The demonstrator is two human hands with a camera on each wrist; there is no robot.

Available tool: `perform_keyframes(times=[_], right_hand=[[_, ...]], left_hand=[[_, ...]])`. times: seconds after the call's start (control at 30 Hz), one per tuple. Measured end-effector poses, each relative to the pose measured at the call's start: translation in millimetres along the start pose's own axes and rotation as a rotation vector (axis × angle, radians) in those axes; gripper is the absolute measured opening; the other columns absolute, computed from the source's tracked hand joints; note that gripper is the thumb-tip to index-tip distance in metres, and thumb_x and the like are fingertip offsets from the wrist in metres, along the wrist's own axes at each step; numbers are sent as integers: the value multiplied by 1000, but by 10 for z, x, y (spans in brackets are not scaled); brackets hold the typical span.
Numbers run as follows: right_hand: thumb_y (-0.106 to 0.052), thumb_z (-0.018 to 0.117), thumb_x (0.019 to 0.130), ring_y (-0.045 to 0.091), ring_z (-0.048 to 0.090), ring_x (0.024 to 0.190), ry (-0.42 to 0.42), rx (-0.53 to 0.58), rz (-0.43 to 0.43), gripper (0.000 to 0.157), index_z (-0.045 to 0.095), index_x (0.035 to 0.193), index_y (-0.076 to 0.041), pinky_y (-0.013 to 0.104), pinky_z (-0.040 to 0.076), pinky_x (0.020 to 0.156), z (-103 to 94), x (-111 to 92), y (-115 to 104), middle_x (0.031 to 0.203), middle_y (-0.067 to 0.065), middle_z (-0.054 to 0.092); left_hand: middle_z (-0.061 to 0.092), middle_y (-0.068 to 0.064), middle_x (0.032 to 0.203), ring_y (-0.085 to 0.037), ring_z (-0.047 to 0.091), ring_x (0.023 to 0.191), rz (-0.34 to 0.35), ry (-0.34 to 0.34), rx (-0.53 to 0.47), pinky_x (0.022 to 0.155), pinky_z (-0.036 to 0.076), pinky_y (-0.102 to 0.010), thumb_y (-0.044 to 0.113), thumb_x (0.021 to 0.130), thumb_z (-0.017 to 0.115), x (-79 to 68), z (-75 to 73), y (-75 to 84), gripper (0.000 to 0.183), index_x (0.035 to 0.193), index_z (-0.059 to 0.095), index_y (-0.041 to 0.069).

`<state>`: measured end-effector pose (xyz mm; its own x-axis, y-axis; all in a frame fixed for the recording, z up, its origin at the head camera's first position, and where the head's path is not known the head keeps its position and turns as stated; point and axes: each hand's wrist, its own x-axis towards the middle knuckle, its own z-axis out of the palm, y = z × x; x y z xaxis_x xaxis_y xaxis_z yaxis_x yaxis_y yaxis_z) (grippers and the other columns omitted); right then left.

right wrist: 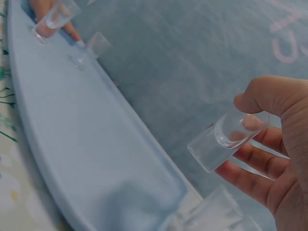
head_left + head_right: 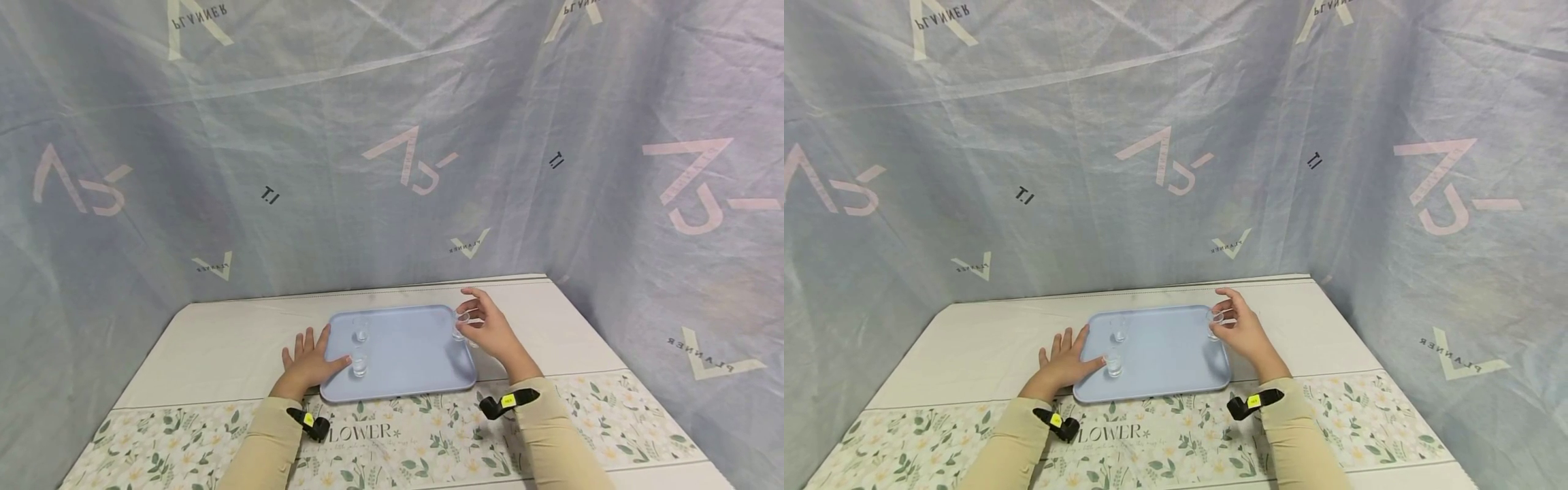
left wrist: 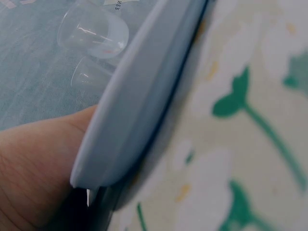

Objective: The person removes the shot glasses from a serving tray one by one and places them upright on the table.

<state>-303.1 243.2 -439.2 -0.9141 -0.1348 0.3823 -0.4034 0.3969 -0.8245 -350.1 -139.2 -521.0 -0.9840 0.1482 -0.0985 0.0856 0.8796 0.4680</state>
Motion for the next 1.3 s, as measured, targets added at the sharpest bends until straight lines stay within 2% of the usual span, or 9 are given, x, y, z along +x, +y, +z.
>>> perform_keyframes(times=[0.13, 0.3, 0.53, 0.73, 0.83, 1.07, 1.3], right_hand=[[11, 69, 88, 45, 63, 100, 20, -4, 5, 66, 40, 146, 4, 47, 56, 85, -104, -12, -15, 113, 33, 61], [11, 69, 87, 42, 63, 98, 59, -17, 17, 66, 40, 146, 3, 31, 56, 80, -227, -21, -27, 112, 32, 61], [11, 68, 88, 40, 62, 98, 88, -30, 29, 65, 39, 146, 4, 27, 54, 79, -363, -45, -35, 112, 32, 61], [11, 67, 88, 38, 62, 99, 116, -65, 68, 64, 39, 146, 6, 18, 50, 78, -426, -65, -52, 112, 33, 60], [11, 67, 87, 33, 63, 97, 140, -85, 77, 65, 38, 146, 6, 18, 50, 78, -464, -65, 33, 111, 32, 60], [6, 72, 87, 28, 63, 97, 185, -128, 104, 73, 37, 151, -3, 19, 50, 78, -525, -24, 515, 110, 24, 62], [5, 74, 85, 25, 63, 92, 195, -157, 116, 72, 40, 148, -4, 20, 52, 74, -545, -54, 700, 104, 20, 62]], left_hand=[[1, -30, 165, -50, -7, 151, -5, -3, 5, 113, -7, -73, 65, 90, 63, -15, -12, 8, 102, 164, 15, 13], [1, -29, 165, -49, -6, 152, -10, -7, 8, 113, -7, -72, 64, 90, 63, -35, -33, 28, 102, 164, 15, 13], [2, -31, 165, -51, -5, 151, -7, -5, 3, 113, -7, -73, 65, 90, 63, -46, -49, 43, 103, 164, 15, 11], [2, -30, 165, -50, -5, 152, -10, -4, 6, 113, -7, -72, 64, 90, 63, -52, -45, 46, 102, 164, 16, 12], [3, -30, 165, -50, -5, 152, -6, -3, -4, 113, -8, -71, 64, 89, 63, -55, -47, 59, 102, 163, 16, 11], [0, -29, 166, -49, -7, 152, -12, -9, 8, 113, -10, -71, 69, 88, 61, -25, -26, 18, 105, 164, 14, 13], [-1, -30, 165, -50, -8, 151, -3, -12, 10, 112, -9, -73, 70, 88, 60, 7, -9, -1, 106, 164, 14, 13]])
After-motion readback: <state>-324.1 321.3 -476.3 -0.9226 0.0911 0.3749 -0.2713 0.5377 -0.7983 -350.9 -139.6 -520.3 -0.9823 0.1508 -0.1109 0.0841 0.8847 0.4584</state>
